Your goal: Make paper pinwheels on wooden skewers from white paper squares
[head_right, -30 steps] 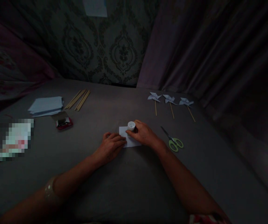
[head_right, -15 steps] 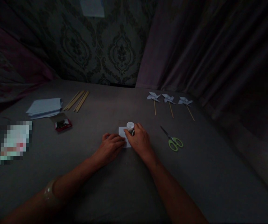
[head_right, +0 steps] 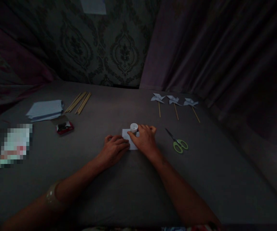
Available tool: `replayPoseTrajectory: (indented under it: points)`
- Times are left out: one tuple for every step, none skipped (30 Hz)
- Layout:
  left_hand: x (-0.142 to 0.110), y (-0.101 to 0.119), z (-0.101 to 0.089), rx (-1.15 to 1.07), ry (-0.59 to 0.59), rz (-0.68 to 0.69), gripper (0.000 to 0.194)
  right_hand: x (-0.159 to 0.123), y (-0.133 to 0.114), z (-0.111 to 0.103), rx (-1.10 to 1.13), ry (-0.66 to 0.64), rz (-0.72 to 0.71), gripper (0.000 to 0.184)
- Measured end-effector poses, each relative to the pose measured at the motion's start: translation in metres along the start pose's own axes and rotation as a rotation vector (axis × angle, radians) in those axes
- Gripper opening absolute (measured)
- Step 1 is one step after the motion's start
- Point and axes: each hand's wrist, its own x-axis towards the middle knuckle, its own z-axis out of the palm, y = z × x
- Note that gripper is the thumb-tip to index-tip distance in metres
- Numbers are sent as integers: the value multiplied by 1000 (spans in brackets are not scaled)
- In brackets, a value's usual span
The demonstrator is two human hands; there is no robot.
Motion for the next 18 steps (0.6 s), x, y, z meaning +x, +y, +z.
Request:
replayPoseTrajectory:
  points:
    - [0, 0, 0, 5, 6, 8, 24, -1, -2, 2, -12, 22, 25, 26]
    - [0, 0, 1, 9, 10, 14, 24, -2, -2, 3, -11, 26, 29, 26]
    - [-1, -1, 1, 11, 12, 19, 24, -1, -2, 2, 0, 10, 13, 25]
    - [-1, -1, 1, 13, 13, 21, 23, 2, 0, 0, 18, -24, -18, 25]
    - [-1, -1, 2, 14, 13, 21, 23, 5, 3, -4, 40, -72, -55, 24]
    - [-1, -1, 2, 15, 14, 20, 23, 9, 7, -8, 59, -128, -91, 23]
    - [-1, -1, 2, 17, 15, 18, 23, 13, 10, -12, 75, -188, -119, 22]
    - [0, -1, 2, 17, 17, 15, 23, 18, 13, -16, 89, -246, -145, 21]
    - [0, -1, 2, 16, 16, 14, 24, 21, 16, -20, 103, -296, -168, 20]
    - [0, -1, 2, 14, 13, 13, 24, 24, 18, -22, 114, -332, -186, 18]
    - [0, -1, 2, 12, 11, 12, 24, 25, 18, -23, 122, -352, -198, 17]
    - [0, -1, 2, 11, 10, 13, 24, 25, 18, -23, 122, -349, -199, 16]
    - [0, -2, 2, 12, 12, 13, 24, 24, 16, -21, 113, -324, -190, 17]
    - [0, -2, 2, 13, 14, 14, 23, 21, 14, -18, 98, -283, -171, 18]
    - [-1, -2, 2, 16, 15, 15, 23, 17, 11, -15, 78, -233, -146, 20]
    - [-1, -2, 3, 19, 13, 18, 23, 13, 7, -12, 55, -178, -113, 22]
    - [-1, -3, 3, 22, 13, 20, 22, 9, 4, -8, 34, -130, -80, 23]
    - [-1, -3, 4, 25, 12, 22, 22, 6, 1, -6, 15, -93, -51, 24]
